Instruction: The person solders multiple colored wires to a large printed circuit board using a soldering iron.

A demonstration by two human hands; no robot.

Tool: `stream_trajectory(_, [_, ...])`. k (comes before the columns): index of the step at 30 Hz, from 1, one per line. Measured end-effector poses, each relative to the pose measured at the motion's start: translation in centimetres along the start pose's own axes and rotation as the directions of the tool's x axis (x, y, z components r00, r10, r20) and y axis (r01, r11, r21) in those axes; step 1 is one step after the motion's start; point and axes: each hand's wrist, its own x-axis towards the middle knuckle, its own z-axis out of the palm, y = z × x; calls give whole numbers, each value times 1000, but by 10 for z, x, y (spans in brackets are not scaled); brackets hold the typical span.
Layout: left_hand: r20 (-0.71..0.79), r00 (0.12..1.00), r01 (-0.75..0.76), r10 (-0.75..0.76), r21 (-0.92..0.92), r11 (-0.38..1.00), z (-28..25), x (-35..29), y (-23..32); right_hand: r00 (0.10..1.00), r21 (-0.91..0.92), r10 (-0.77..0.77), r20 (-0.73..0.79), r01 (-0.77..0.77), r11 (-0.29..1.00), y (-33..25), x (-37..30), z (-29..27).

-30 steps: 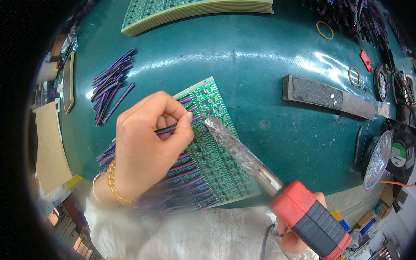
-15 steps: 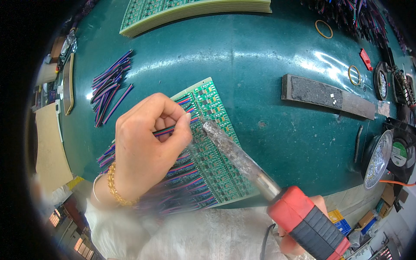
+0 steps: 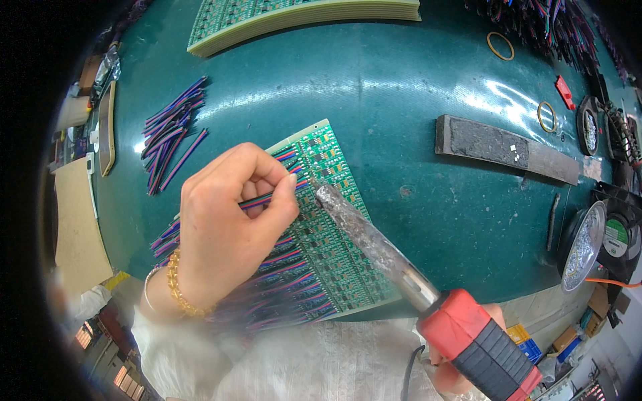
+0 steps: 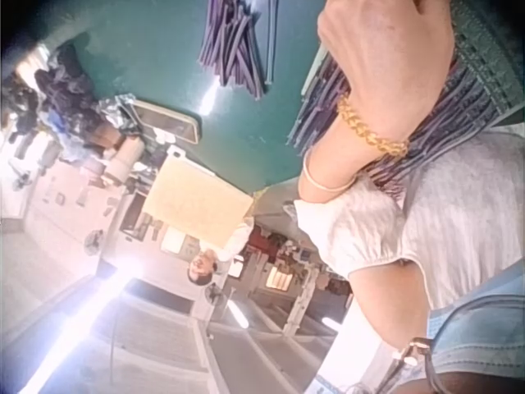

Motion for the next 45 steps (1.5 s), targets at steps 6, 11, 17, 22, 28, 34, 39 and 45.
stream_trajectory(6, [-9,998,-55,55,-14,998,3,3,1,999,-193,32,-37,-39,980,-9,6,4])
stream_trajectory(11, [-43,995,-93,94,18,995,3,1,-4,976,-127,-47,-211,20,992,2,11,20])
stream_trajectory(17, [-18,998,-53,53,4,999,-7,1,-7,914,-49,-22,-406,3,999,-1,5,37])
stream_trajectory(22, [-190,963,-109,190,367,924,-44,1,-25,924,-1,-117,-364,126,992,-1,-4,23])
stream_trajectory(28, [-230,968,-3,100,386,923,-46,-12,-66,927,21,-116,-357,132,991,6,-6,22])
stream_trajectory(34, [-305,926,-110,221,343,933,-47,-15,-49,909,-27,-109,-402,107,994,8,-18,26])
stream_trajectory(39, [-60,961,-270,270,2,963,-26,-22,12,919,1,-66,-389,72,997,7,-14,25])
stream_trajectory(45, [28,998,-61,61,-7,998,-5,-12,5,951,-48,-68,-302,56,997,8,-3,28])
